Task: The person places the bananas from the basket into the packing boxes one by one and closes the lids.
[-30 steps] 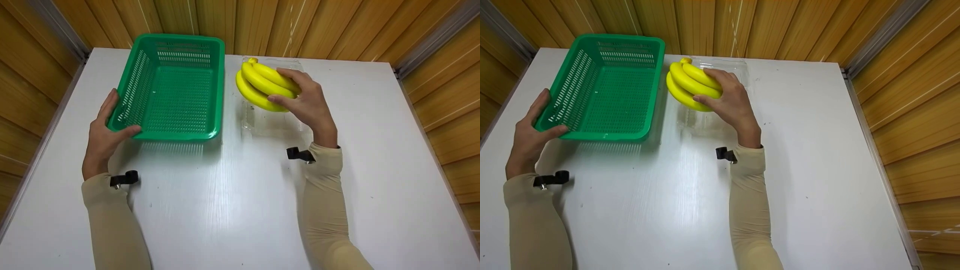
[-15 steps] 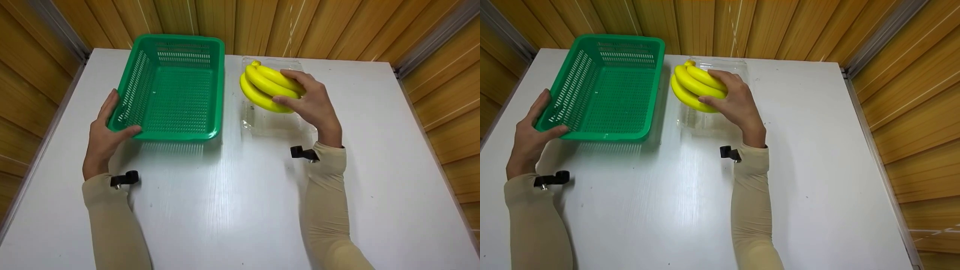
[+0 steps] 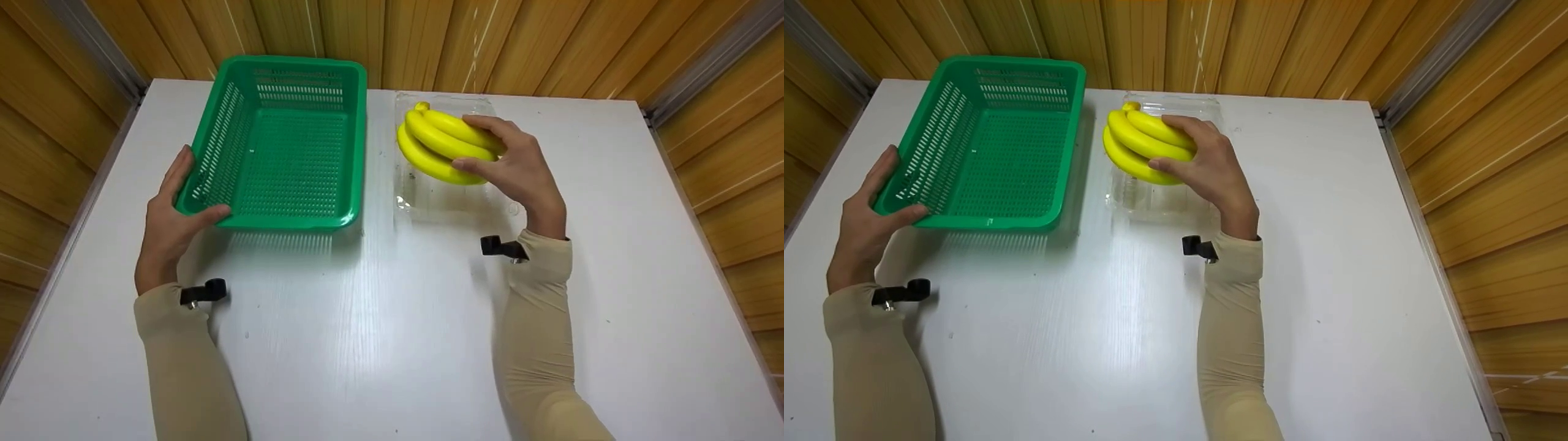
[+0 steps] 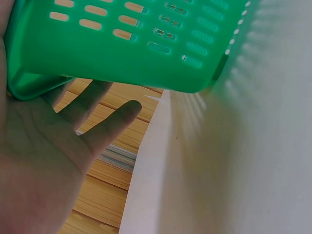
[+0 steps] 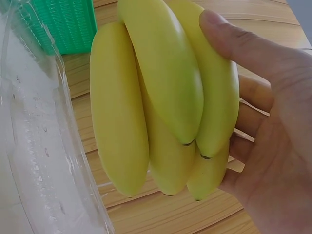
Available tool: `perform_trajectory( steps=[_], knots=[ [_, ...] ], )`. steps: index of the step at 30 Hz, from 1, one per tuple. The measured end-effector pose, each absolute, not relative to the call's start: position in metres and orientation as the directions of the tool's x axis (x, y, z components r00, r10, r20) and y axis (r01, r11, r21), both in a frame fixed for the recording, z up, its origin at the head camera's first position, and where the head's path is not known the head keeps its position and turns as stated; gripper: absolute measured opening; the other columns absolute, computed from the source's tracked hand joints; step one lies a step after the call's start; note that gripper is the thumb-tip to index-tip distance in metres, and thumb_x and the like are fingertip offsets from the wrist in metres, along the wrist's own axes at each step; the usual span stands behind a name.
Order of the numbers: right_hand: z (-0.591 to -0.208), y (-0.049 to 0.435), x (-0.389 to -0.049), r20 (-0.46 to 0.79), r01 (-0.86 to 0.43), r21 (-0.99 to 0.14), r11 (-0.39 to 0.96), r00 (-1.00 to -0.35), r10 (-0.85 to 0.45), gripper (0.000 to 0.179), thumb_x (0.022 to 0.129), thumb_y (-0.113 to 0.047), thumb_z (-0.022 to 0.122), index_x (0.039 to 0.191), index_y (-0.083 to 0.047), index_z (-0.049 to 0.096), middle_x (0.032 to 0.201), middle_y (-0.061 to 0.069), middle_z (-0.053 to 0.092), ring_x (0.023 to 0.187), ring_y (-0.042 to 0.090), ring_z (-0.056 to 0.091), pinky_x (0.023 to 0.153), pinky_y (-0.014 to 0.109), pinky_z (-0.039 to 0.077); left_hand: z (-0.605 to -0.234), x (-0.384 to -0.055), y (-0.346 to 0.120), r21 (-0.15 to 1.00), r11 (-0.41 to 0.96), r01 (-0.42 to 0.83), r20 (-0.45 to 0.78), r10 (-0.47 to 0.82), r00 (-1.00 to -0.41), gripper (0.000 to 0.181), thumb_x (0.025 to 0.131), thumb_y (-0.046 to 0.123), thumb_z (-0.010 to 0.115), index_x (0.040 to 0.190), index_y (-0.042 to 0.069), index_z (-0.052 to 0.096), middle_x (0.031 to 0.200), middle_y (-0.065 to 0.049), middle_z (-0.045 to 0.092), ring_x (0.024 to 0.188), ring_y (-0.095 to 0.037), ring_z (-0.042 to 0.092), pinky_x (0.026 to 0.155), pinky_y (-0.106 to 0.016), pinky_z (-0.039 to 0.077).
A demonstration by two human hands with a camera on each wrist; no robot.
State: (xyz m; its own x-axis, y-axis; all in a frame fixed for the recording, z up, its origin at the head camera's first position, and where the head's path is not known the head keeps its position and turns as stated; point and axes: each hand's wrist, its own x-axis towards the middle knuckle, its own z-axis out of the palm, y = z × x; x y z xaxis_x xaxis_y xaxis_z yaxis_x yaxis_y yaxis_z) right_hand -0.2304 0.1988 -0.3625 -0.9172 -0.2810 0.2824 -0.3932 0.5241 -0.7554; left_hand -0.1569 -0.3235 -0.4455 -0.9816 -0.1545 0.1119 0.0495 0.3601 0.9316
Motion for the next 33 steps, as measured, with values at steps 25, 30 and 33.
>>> perform_trajectory(
  steps=[25, 30, 33],
  knots=[
    [-0.364, 0.220, -0.233, 0.202, -0.325, -0.769, 0.550, -0.940, -0.273, 0.066, 0.086, -0.030, 0.093, 0.145, -0.017, 0.067, 0.143, 0.001, 0.065, 0.123, 0.019, 0.057, 0.107, 0.033, 0.042, -0.446, -0.157, -0.323, 0.936, 0.345, 0.071, 0.131, -0.155, -0.979, 0.102, 0.085, 0.020, 0.090, 0.168, 0.024, 0.031, 0.175, 0.008, 0.022, 0.161, -0.014, 0.012, 0.129, -0.041, 0.008],
    [-0.366, 0.220, -0.234, 0.197, -0.336, -0.758, 0.559, -0.935, -0.294, 0.067, 0.086, -0.030, 0.093, 0.146, -0.015, 0.066, 0.144, 0.003, 0.064, 0.123, 0.021, 0.056, 0.108, 0.038, 0.042, -0.446, -0.157, -0.323, 0.935, 0.349, 0.066, 0.128, -0.155, -0.980, 0.102, 0.086, 0.020, 0.089, 0.169, 0.025, 0.030, 0.175, 0.008, 0.021, 0.161, -0.014, 0.012, 0.129, -0.042, 0.009],
    [-0.366, 0.221, -0.234, 0.193, -0.335, -0.759, 0.558, -0.935, -0.299, 0.068, 0.085, -0.029, 0.093, 0.146, -0.014, 0.066, 0.145, 0.003, 0.063, 0.124, 0.021, 0.056, 0.108, 0.038, 0.042, -0.445, -0.156, -0.322, 0.934, 0.352, 0.068, 0.129, -0.152, -0.980, 0.102, 0.086, 0.020, 0.089, 0.169, 0.025, 0.030, 0.176, 0.008, 0.021, 0.161, -0.014, 0.012, 0.129, -0.042, 0.009]
  ],
)
